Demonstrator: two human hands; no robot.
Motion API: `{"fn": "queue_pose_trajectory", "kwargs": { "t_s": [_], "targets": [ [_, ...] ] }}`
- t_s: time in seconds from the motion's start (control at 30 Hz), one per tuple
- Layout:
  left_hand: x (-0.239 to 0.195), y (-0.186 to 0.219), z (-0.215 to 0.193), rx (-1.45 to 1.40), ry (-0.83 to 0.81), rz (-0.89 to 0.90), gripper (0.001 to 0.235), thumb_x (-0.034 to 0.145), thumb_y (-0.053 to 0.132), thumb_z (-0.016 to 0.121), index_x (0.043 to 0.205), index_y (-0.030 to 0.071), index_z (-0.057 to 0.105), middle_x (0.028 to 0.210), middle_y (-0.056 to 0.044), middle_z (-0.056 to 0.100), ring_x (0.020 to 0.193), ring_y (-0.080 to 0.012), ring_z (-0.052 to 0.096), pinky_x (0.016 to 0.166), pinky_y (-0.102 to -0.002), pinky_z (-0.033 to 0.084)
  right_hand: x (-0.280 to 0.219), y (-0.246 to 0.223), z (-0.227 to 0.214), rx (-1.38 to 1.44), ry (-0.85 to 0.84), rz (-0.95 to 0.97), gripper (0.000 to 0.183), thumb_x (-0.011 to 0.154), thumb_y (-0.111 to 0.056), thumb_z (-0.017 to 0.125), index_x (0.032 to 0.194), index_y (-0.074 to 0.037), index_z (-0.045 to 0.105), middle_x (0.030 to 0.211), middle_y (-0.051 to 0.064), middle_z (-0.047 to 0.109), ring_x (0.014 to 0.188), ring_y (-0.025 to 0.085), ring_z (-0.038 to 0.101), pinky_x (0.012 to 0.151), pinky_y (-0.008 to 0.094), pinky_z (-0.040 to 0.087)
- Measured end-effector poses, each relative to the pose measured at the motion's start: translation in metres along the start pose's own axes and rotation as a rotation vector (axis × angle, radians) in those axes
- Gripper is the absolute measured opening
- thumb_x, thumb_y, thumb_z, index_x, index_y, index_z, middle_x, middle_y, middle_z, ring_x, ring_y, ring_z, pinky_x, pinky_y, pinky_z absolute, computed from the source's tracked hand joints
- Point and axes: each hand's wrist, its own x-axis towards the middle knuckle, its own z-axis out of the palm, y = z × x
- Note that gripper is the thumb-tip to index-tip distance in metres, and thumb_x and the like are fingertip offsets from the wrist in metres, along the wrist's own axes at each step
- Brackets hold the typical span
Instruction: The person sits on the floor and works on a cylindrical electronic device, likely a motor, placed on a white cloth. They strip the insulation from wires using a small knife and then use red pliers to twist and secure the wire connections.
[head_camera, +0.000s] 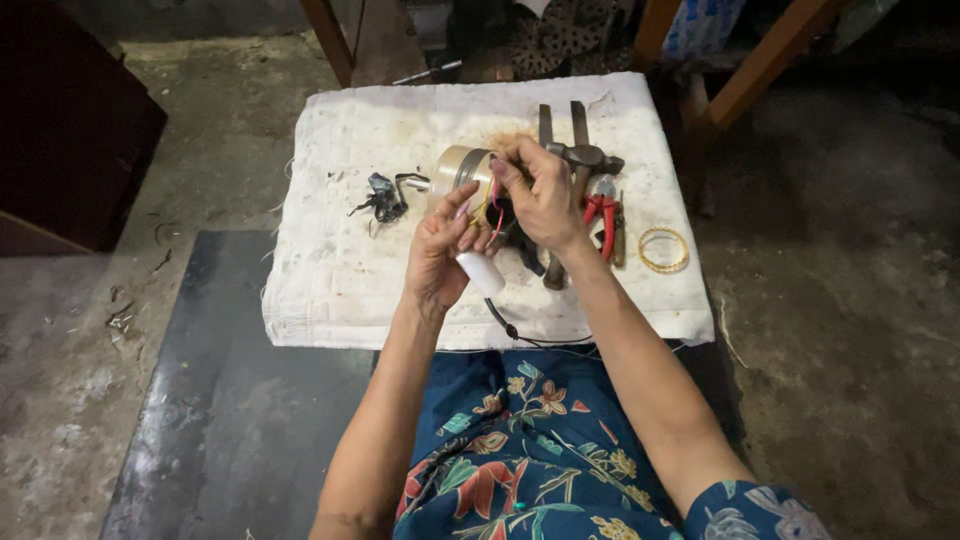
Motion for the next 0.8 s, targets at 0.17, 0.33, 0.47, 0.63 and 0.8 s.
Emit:
{"fn": "queue_pose_trajectory", "kwargs": {
  "t_s": [0.17,0.33,0.47,0.63,0.8],
  "targets": [
    [0.001,0.000,-0.002,0.007,-0.035,-0.007,0.034,0.100,0.013,0.068,0.132,0.013,0.055,0.069,0.000,0.046,0.073,-0.0201,0.055,0.067,-0.036,0.048,-0.007,-0.007,0.005,0.003,0.093,-0.031,0.022,0.106,-0.021,0.066,0.100,0.000,0.062,0.087,0.004,0.067,0.078,0.010,0.061,0.070,0.026,0.051],
    [-0.003,0.001,-0.008,-0.051,-0.081,-0.027,0.025,0.105,0.014,0.066,0.126,0.014,0.053,0.070,0.000,0.046,0.073,-0.0190,0.053,0.069,-0.035,0.048,-0.025,-0.029,0.001,-0.188,0.240,-0.062,0.018,0.104,-0.019,0.063,0.112,-0.002,0.065,0.096,0.005,0.072,0.083,0.012,0.069,0.072,0.025,0.058],
    [-0.002,-0.001,-0.011,-0.024,-0.073,-0.024,0.028,0.104,0.015,0.066,0.128,0.013,0.053,0.070,0.001,0.046,0.074,-0.0194,0.054,0.070,-0.035,0.048,-0.048,-0.047,0.005,-0.235,0.158,-0.069,0.013,0.098,-0.007,0.068,0.109,-0.001,0.069,0.100,0.010,0.072,0.087,0.017,0.072,0.074,0.029,0.057],
    [-0.001,-0.001,-0.011,-0.035,-0.079,-0.047,0.028,0.104,0.016,0.066,0.128,0.013,0.053,0.069,0.000,0.048,0.074,-0.0192,0.055,0.069,-0.034,0.048,-0.051,-0.053,0.006,-0.184,0.117,0.010,0.021,0.088,0.002,0.072,0.109,0.000,0.068,0.098,0.010,0.070,0.086,0.017,0.073,0.075,0.029,0.058],
    [-0.001,-0.002,-0.006,-0.024,-0.072,-0.043,0.028,0.104,0.015,0.066,0.127,0.013,0.052,0.069,0.000,0.049,0.072,-0.0192,0.056,0.067,-0.035,0.048,-0.051,-0.050,0.006,-0.140,0.112,0.005,0.023,0.085,0.001,0.076,0.107,0.000,0.068,0.098,0.009,0.070,0.088,0.017,0.072,0.076,0.028,0.058]
  ]
}}
